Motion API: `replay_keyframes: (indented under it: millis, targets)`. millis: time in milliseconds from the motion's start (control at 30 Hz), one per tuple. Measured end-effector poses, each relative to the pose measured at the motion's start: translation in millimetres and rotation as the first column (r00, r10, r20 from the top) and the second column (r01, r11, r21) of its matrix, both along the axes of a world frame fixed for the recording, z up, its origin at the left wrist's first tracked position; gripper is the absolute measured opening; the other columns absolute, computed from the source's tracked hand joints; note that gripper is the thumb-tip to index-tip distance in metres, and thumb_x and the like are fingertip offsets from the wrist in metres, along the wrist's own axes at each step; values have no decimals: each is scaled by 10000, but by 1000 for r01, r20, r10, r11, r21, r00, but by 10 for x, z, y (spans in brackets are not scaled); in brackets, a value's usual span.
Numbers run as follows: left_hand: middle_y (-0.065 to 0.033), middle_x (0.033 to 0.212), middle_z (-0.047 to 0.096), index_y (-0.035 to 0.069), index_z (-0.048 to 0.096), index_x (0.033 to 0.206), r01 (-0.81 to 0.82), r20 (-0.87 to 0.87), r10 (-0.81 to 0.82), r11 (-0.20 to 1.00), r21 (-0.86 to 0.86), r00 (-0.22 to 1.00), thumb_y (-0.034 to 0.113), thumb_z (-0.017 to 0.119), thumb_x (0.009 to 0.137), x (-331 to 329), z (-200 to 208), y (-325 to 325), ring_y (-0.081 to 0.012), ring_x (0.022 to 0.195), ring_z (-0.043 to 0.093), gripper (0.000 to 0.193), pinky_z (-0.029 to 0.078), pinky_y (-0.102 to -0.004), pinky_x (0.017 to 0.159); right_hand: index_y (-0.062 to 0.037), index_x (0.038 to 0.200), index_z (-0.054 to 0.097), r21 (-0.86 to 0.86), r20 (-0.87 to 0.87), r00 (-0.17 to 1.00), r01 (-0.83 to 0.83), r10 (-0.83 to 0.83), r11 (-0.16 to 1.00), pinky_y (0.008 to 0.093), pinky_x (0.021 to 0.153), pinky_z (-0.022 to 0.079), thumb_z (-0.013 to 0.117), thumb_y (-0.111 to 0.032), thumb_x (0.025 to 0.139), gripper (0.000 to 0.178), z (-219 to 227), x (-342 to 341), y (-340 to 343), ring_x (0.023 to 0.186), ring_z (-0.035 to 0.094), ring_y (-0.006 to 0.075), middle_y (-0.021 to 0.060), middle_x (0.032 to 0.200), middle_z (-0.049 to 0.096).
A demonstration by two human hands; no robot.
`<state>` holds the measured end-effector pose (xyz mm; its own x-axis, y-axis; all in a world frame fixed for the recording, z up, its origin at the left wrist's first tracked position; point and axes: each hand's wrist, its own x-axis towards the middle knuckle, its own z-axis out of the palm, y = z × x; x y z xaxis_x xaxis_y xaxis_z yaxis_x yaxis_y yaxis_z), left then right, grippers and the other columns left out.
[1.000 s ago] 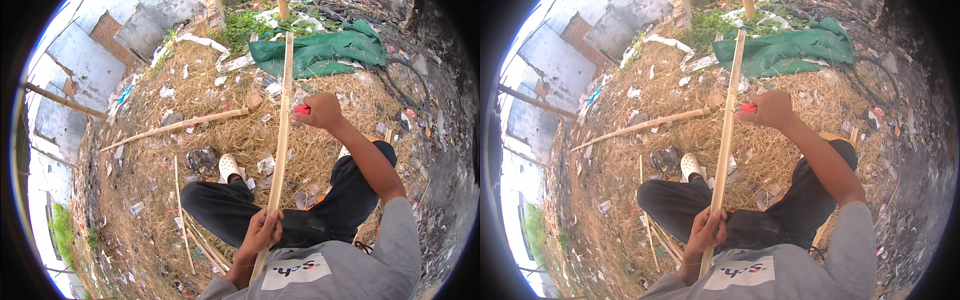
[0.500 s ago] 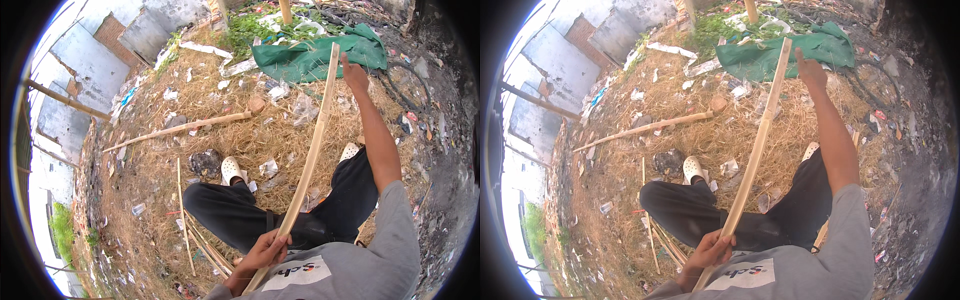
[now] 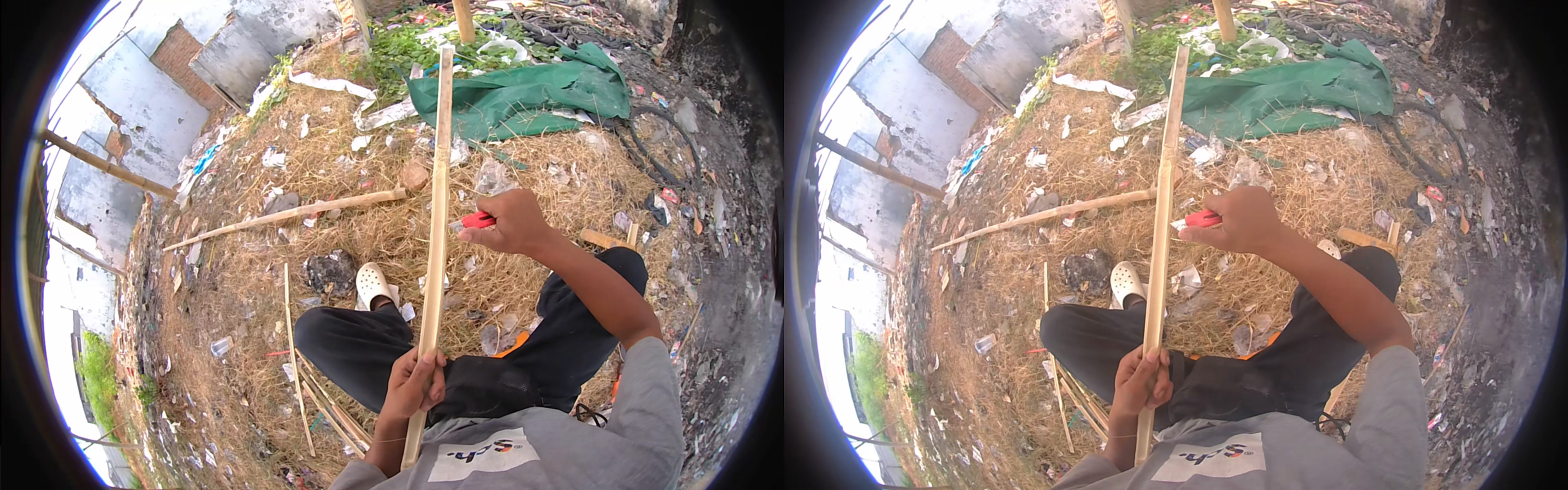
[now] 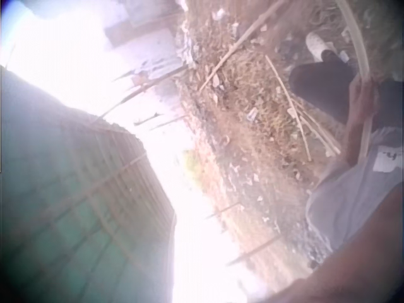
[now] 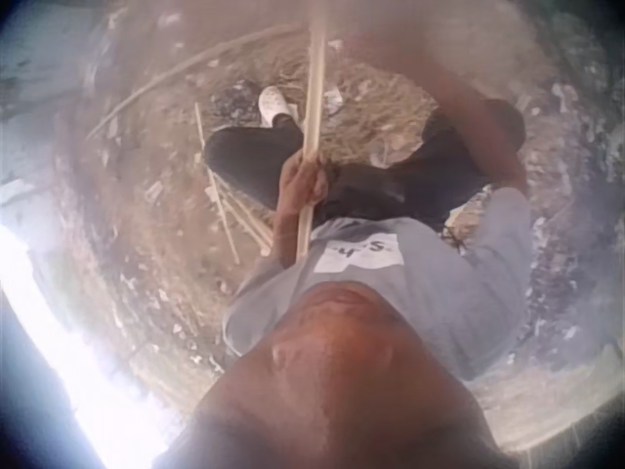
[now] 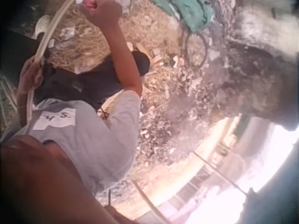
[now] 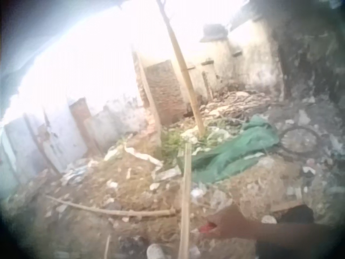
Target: The person sits on the ground and uses a red utility knife to shave the surface of a long bamboo pole. They hold the pole with their left hand and repeatedly scrape the knife along its length to remove the outer layer.
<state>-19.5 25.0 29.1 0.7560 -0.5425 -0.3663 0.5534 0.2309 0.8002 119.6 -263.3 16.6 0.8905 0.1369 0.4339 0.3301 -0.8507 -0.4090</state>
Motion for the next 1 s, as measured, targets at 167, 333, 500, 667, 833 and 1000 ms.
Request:
replay_keyframes:
  millis: [167, 333, 500, 667, 833, 1000]
  targets:
    - [-28, 490, 441, 28, 489, 983, 48, -23, -48, 998, -28, 999, 287, 387, 1051, -78, -54, -33, -68, 332, 322, 287, 280, -226, 338, -125, 540, 577, -100, 149, 989, 15, 0, 995, 387, 420, 390, 608, -765, 712, 664, 3, 67, -61, 388, 509, 262, 73, 428, 471]
    - [-25, 492, 437, 32, 484, 993, 75, -45, -75, 997, -15, 996, 283, 382, 1052, -116, -34, -30, -72, 341, 330, 277, 290, -224, 352, -125, 521, 567, -122, 192, 979, 97, -72, 988, 382, 409, 385, 596, -767, 724, 673, -72, 240, -169, 385, 511, 252, 67, 418, 461]
    - [-7, 509, 428, 31, 479, 1000, 91, -65, -92, 996, -27, 994, 275, 381, 1054, -135, -76, -20, -69, 370, 340, 269, 297, -221, 372, -89, 558, 559, -157, 200, 978, 90, -58, 983, 412, 444, 406, 570, -731, 773, 677, -165, 403, -353, 449, 531, 324, 113, 475, 489]
    - [-19, 521, 460, 37, 482, 984, 289, -111, -281, 955, 65, 953, 282, 416, 1043, -420, 46, 192, -72, 379, 355, 261, 283, -228, 379, -28, 617, 633, 103, -262, 613, 786, -745, 610, 470, 625, 507, 264, -756, 902, 864, -77, 897, -1588, 613, 647, 365, 147, 572, 616]
    - [-14, 508, 447, 13, 476, 972, -28, -147, 22, 999, -36, 989, 254, 387, 1053, -273, -84, 346, -60, 364, 350, 269, 309, -215, 361, -69, 535, 541, -60, -109, 749, 652, -654, 756, 437, 528, 421, 337, -742, 894, 789, 60, 379, -1651, 499, 541, 314, 130, 504, 506]
    - [-31, 506, 453, 7, 477, 968, 46, -56, -50, 997, -66, 997, 247, 376, 1055, -39, -6, 69, -74, 334, 335, 274, 298, -222, 348, -71, 594, 549, 35, -101, 940, 330, -325, 943, 423, 515, 412, 504, -695, 850, 676, 260, 162, -766, 500, 528, 330, 126, 503, 491]
